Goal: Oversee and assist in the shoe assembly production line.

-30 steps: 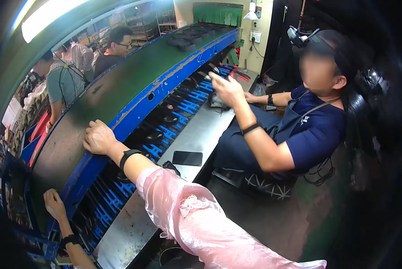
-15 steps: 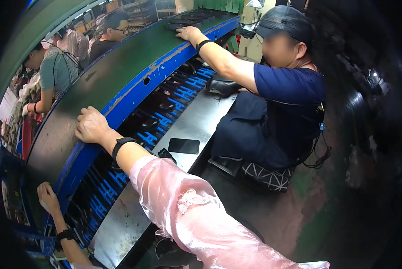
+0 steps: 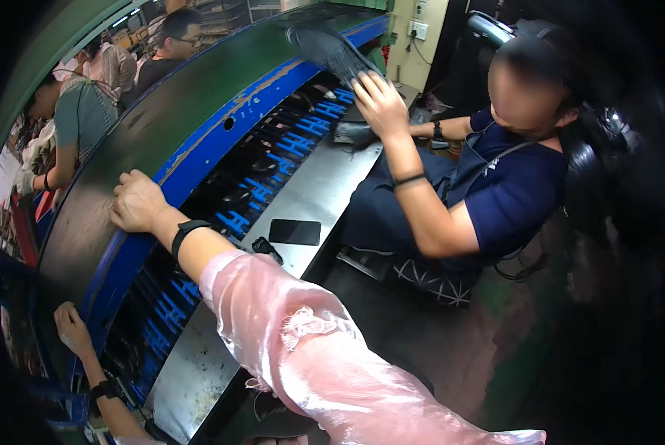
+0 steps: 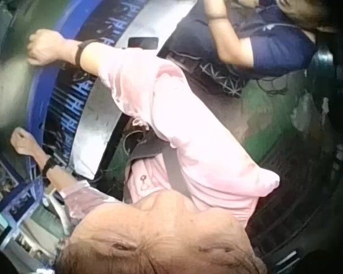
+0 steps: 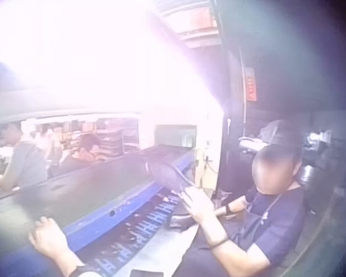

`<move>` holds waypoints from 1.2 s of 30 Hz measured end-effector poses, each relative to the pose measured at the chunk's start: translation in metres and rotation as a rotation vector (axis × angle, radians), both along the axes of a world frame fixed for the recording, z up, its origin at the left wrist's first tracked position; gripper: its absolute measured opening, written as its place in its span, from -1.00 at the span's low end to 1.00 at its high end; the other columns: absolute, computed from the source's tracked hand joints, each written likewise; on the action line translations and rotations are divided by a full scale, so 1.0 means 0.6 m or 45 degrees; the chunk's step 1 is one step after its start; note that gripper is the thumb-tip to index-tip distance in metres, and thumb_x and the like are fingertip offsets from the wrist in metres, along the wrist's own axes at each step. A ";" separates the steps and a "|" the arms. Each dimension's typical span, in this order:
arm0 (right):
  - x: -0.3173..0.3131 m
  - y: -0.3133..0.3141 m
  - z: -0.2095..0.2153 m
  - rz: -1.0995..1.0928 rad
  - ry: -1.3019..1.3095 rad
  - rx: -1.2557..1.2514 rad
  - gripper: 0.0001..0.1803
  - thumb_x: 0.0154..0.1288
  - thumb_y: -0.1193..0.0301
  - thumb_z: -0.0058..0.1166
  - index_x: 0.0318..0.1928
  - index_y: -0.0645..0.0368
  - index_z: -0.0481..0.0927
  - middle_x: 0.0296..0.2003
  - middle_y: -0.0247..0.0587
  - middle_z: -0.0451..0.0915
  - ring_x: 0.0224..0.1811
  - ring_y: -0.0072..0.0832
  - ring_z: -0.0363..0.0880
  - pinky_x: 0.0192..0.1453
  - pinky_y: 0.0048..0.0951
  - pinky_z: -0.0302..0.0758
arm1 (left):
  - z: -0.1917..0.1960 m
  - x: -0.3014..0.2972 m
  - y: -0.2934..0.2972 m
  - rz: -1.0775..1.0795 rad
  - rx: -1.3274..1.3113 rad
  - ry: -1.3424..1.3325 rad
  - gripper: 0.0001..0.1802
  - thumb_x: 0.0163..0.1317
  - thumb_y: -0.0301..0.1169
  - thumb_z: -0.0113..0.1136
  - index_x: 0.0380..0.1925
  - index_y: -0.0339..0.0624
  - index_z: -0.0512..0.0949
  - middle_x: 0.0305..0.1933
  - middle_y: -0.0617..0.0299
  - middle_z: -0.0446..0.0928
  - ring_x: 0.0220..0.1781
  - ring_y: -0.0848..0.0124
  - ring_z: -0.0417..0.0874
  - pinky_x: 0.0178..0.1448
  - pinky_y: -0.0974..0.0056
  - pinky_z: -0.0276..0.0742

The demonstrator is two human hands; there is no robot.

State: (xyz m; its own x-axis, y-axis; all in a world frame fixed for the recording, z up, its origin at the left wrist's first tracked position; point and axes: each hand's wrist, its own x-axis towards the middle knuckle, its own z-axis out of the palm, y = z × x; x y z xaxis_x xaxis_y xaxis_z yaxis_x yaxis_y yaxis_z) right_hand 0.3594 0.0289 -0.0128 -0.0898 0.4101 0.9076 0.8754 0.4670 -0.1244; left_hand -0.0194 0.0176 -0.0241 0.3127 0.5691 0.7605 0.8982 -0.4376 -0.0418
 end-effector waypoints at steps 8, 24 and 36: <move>0.004 -0.001 -0.007 -0.001 0.020 -0.045 -0.69 0.01 0.16 0.14 -0.70 0.08 0.66 -0.59 -0.34 0.57 -0.30 -0.34 0.49 -0.13 -0.31 0.43 | -0.019 -0.020 0.021 -0.044 0.005 0.015 -0.81 0.41 -0.55 0.05 -0.27 -0.46 0.61 -0.18 -0.02 0.63 -0.08 0.09 0.66 0.00 0.09 0.59; 0.000 -0.020 0.015 0.023 -0.077 -0.124 -0.66 0.19 0.21 0.14 -0.64 0.11 0.63 -0.54 -0.34 0.56 -0.29 -0.34 0.53 -0.14 -0.30 0.45 | 0.038 0.036 -0.039 -0.032 0.075 -0.057 -0.90 0.18 -0.55 0.22 -0.49 -0.33 0.61 -0.32 0.07 0.64 -0.20 0.10 0.65 -0.09 0.09 0.58; 0.005 -0.009 0.018 -0.009 -0.104 -0.128 -0.64 0.19 0.21 0.13 -0.67 0.13 0.62 -0.55 -0.31 0.58 -0.31 -0.30 0.53 -0.13 -0.27 0.46 | 0.036 0.048 -0.030 0.046 0.066 -0.137 -0.87 0.18 -0.50 0.22 -0.51 -0.32 0.63 -0.32 0.11 0.67 -0.15 0.13 0.66 -0.02 0.10 0.56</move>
State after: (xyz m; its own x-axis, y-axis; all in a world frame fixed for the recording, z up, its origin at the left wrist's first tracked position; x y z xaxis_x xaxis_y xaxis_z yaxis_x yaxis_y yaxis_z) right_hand 0.3623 0.0233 -0.0022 -0.1583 0.4992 0.8519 0.8877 0.4497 -0.0986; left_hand 0.0096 -0.0004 -0.0024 0.2076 0.5378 0.8171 0.9138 -0.4048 0.0343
